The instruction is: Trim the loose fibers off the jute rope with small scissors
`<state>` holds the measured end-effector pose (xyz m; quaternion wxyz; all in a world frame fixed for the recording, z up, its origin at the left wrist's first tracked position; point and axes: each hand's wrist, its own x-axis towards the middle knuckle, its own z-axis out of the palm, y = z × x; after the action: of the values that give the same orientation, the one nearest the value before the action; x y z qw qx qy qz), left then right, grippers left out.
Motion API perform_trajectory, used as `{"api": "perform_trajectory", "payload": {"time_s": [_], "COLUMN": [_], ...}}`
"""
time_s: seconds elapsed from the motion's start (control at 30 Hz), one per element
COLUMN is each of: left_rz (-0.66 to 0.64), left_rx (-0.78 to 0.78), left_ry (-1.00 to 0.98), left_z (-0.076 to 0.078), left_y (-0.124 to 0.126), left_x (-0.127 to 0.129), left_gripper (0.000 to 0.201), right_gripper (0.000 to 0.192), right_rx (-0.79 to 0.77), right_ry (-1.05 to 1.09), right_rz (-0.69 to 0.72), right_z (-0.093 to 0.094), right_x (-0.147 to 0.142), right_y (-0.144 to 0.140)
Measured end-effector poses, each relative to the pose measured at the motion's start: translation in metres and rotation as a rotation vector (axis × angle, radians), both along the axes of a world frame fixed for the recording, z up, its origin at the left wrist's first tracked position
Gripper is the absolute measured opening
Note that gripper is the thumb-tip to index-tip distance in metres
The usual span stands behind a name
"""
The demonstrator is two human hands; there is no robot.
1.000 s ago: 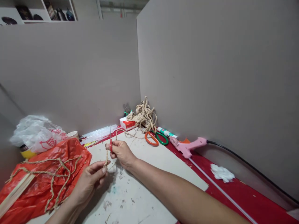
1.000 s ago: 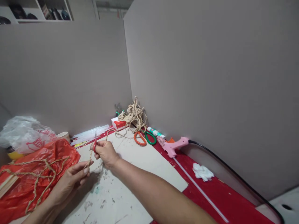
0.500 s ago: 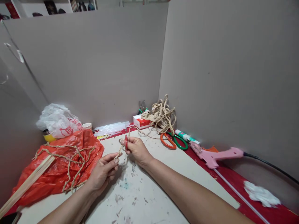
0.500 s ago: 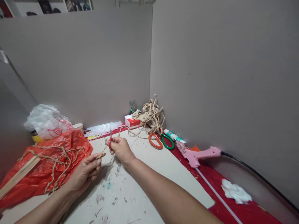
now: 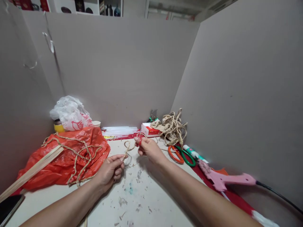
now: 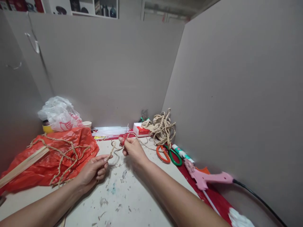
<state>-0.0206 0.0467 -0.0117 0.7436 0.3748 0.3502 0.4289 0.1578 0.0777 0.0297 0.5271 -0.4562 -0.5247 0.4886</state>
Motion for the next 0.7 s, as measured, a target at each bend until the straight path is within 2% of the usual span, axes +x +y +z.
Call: {"api": "perform_trajectory", "payload": {"time_s": [0.13,0.2,0.27,0.37,0.5,0.7], "left_rz": [0.047,0.066,0.086,0.107,0.11,0.122], "left_rx": [-0.003,-0.008,-0.014,-0.033,-0.033,-0.036], "left_ry": [-0.014,-0.026,-0.039,-0.058,-0.07,-0.006], "left_z": [-0.002,-0.003,-0.005,-0.007,-0.007,-0.004], "left_y": [0.001,0.001,0.001,0.002,0.003,0.003], "left_x": [0.001,0.001,0.002,0.003,0.004,0.005], "left_gripper": [0.028,0.029,0.028,0.027,0.023,0.028], "right_gripper": [0.038,0.036,0.026,0.017,0.022,0.026], "right_rx": [0.096,0.283,0.446,0.567,0.547,0.553], "right_ry": [-0.209,-0.616,-1.004,-1.337,-1.498,-1.52], "right_rz": [0.025,0.045,0.006,-0.021,0.008,-0.025], "right_z": [0.004,-0.005,-0.018,-0.035,-0.043,-0.051], "right_x": [0.012,0.014,0.016,0.018,0.019,0.019], "right_y": [-0.022,-0.035,-0.045,-0.049,-0.045,-0.045]}}
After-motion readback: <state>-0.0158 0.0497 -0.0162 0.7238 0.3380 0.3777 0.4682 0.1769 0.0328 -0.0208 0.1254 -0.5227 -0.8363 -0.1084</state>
